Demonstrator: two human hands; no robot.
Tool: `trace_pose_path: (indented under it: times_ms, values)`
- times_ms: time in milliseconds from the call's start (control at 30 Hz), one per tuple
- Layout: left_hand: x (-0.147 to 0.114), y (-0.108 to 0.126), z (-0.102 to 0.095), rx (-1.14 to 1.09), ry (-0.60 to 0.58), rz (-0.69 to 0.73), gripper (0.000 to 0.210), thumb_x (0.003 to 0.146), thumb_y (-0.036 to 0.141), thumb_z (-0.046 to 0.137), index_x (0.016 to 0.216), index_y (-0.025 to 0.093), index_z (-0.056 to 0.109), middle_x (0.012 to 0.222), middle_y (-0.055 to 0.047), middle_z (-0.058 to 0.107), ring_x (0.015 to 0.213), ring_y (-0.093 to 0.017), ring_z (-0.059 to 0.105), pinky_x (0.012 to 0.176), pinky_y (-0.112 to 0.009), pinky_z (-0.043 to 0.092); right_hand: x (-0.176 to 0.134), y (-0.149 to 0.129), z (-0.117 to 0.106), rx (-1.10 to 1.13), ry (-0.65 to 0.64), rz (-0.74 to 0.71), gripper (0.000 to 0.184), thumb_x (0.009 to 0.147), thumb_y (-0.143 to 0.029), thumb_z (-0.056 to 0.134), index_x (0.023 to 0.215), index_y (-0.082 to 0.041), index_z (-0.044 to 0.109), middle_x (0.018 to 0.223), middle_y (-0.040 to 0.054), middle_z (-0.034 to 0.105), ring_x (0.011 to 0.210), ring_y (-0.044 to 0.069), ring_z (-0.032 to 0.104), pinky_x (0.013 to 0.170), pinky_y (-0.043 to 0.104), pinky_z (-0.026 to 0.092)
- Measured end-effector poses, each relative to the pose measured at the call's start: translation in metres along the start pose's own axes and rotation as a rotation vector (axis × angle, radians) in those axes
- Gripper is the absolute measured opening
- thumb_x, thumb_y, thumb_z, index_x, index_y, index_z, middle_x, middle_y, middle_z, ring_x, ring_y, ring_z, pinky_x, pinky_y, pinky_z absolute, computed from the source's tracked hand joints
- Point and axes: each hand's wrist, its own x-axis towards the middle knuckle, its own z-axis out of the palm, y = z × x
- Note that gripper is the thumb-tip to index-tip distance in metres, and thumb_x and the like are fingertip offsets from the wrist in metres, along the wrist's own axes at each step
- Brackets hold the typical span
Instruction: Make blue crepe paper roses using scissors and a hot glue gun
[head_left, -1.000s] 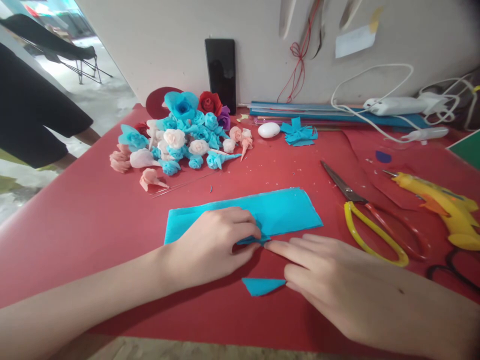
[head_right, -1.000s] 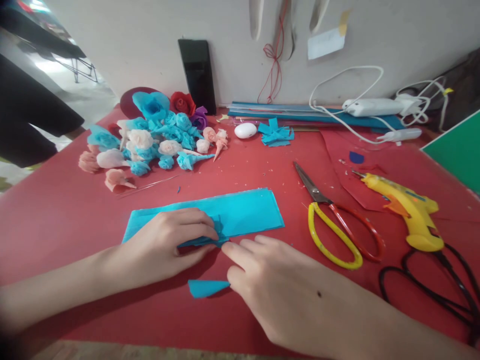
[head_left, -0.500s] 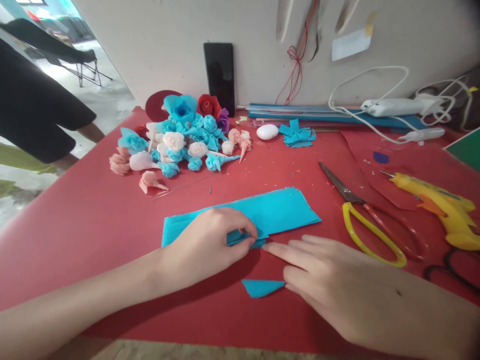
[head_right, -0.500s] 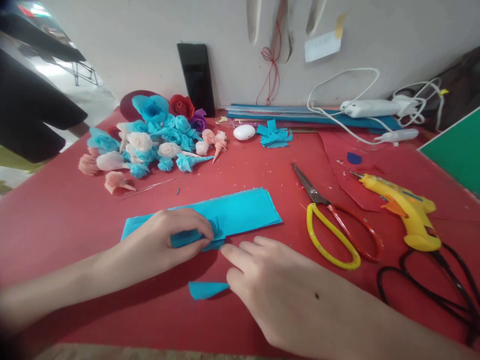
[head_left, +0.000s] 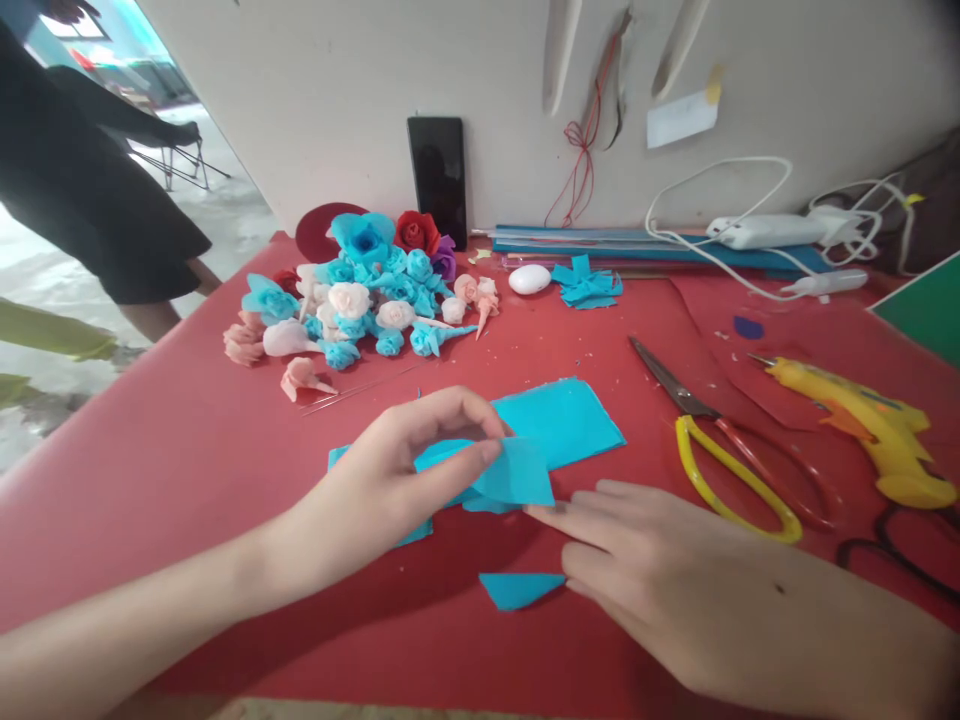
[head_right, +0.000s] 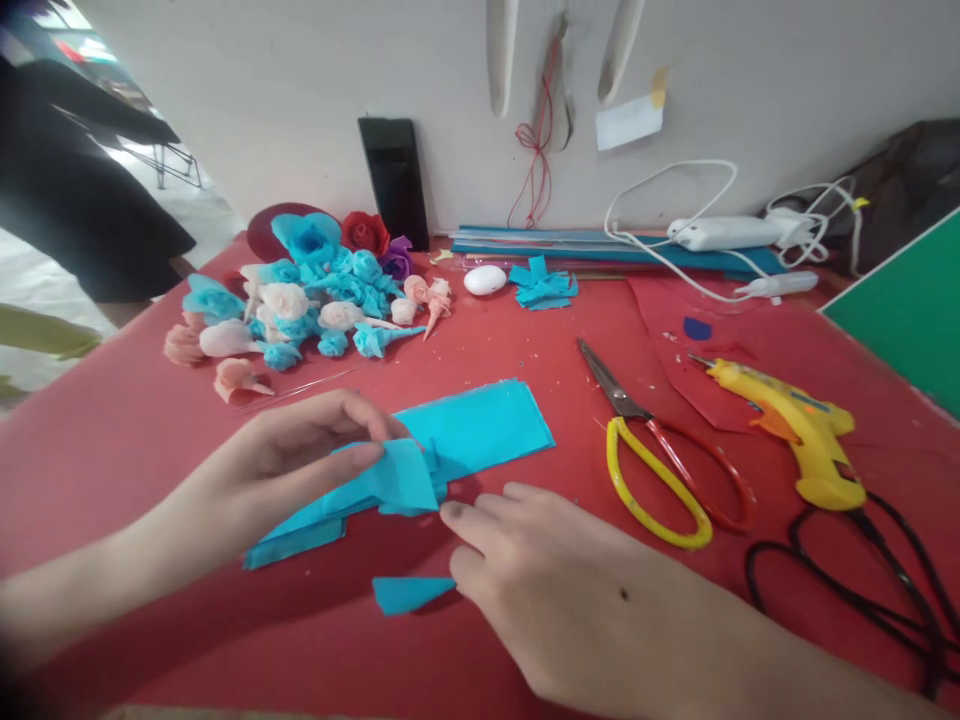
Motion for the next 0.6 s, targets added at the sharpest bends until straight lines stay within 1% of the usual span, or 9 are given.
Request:
trace_pose_path:
  times_ms: [100, 200, 267, 300, 333, 400, 500, 567, 600]
  values:
    - [0.004, -0.011, 0.005, -0.097, 0.004, -0.056, 0.013, 0.087, 0.033, 0.051, 0.085, 0.020, 0.051, 0.078, 0.001, 0.058, 0.073, -0.015, 0.057, 0.065, -0.024, 0.047, -0.001, 0.000, -0.001, 0.017, -0.002, 0.022, 0.029, 0.070, 0.000, 0.043, 0.082, -0.018, 0.062, 0.108, 0.0021, 0.065, 0.100, 0.020, 0.060, 0.087, 0.036, 0.048]
    - [0.008, -0.022, 0.009, -0.160, -0.035, -0.100, 0.015, 0.088, 0.033, 0.050, 0.085, 0.019, 0.050, 0.082, -0.001, 0.059, 0.077, -0.016, 0.056, 0.069, -0.027, 0.047, 0.002, 0.001, -0.005, 0.056, -0.050, 0.005, 0.030, 0.069, 0.001, 0.040, 0.081, -0.018, 0.059, 0.097, 0.0022, 0.065, 0.098, 0.022, 0.059, 0.076, 0.036, 0.050]
    - [0.010, -0.027, 0.010, -0.166, -0.051, -0.096, 0.015, 0.088, 0.033, 0.050, 0.084, 0.018, 0.049, 0.079, 0.000, 0.057, 0.073, -0.014, 0.054, 0.067, -0.026, 0.046, 0.005, 0.002, -0.011, 0.113, -0.048, 0.016, 0.028, 0.072, 0.002, 0.037, 0.078, -0.017, 0.057, 0.091, 0.0028, 0.064, 0.092, 0.022, 0.059, 0.073, 0.035, 0.048]
    - [0.010, -0.029, 0.011, -0.173, -0.051, -0.092, 0.015, 0.088, 0.032, 0.050, 0.083, 0.018, 0.049, 0.076, 0.001, 0.055, 0.070, -0.013, 0.053, 0.065, -0.025, 0.045, 0.007, 0.003, -0.014, 0.168, -0.029, 0.052, 0.026, 0.077, 0.001, 0.036, 0.077, -0.017, 0.055, 0.087, 0.0024, 0.062, 0.087, 0.020, 0.059, 0.072, 0.033, 0.047]
    - [0.009, -0.029, 0.011, -0.184, -0.048, -0.087, 0.014, 0.088, 0.032, 0.049, 0.083, 0.019, 0.048, 0.073, 0.002, 0.054, 0.067, -0.012, 0.051, 0.062, -0.024, 0.044, 0.009, 0.003, -0.017, 0.245, -0.005, 0.113, 0.024, 0.082, -0.002, 0.036, 0.078, -0.017, 0.054, 0.085, 0.0014, 0.061, 0.081, 0.017, 0.059, 0.071, 0.030, 0.046]
    - [0.008, -0.028, 0.010, -0.210, -0.032, -0.076, 0.012, 0.088, 0.032, 0.049, 0.089, 0.021, 0.046, 0.068, 0.004, 0.051, 0.060, -0.011, 0.049, 0.056, -0.022, 0.042, 0.012, 0.004, -0.023, 0.464, 0.039, 0.288, 0.023, 0.093, -0.011, 0.036, 0.077, -0.018, 0.052, 0.079, -0.0014, 0.059, 0.072, 0.011, 0.056, 0.068, 0.024, 0.043]
    - [0.009, -0.021, 0.010, -0.236, 0.007, -0.037, 0.012, 0.089, 0.032, 0.046, 0.098, 0.024, 0.042, 0.068, 0.004, 0.056, 0.058, -0.012, 0.054, 0.054, -0.022, 0.043, 0.016, 0.004, -0.026, 0.865, 0.125, 0.527, 0.029, 0.098, -0.027, 0.038, 0.074, -0.018, 0.052, 0.069, -0.0035, 0.056, 0.060, 0.006, 0.051, 0.058, 0.017, 0.038]
    - [0.013, -0.012, 0.010, -0.217, 0.053, 0.013, 0.005, 0.088, 0.027, 0.048, 0.087, 0.022, 0.048, 0.069, 0.004, 0.056, 0.062, -0.011, 0.055, 0.057, -0.021, 0.043, 0.017, 0.005, -0.025, 1.120, 0.201, 0.602, 0.033, 0.098, -0.038, 0.038, 0.076, -0.018, 0.052, 0.062, -0.0031, 0.055, 0.053, 0.005, 0.048, 0.051, 0.016, 0.036]
    - [0.017, -0.007, 0.010, -0.200, 0.075, 0.041, 0.008, 0.087, 0.024, 0.049, 0.080, 0.020, 0.051, 0.069, 0.004, 0.056, 0.064, -0.010, 0.054, 0.060, -0.019, 0.042, 0.017, 0.006, -0.024, 1.222, 0.237, 0.616, 0.034, 0.097, -0.042, 0.039, 0.078, -0.017, 0.053, 0.060, -0.0030, 0.055, 0.049, 0.005, 0.046, 0.048, 0.016, 0.035]
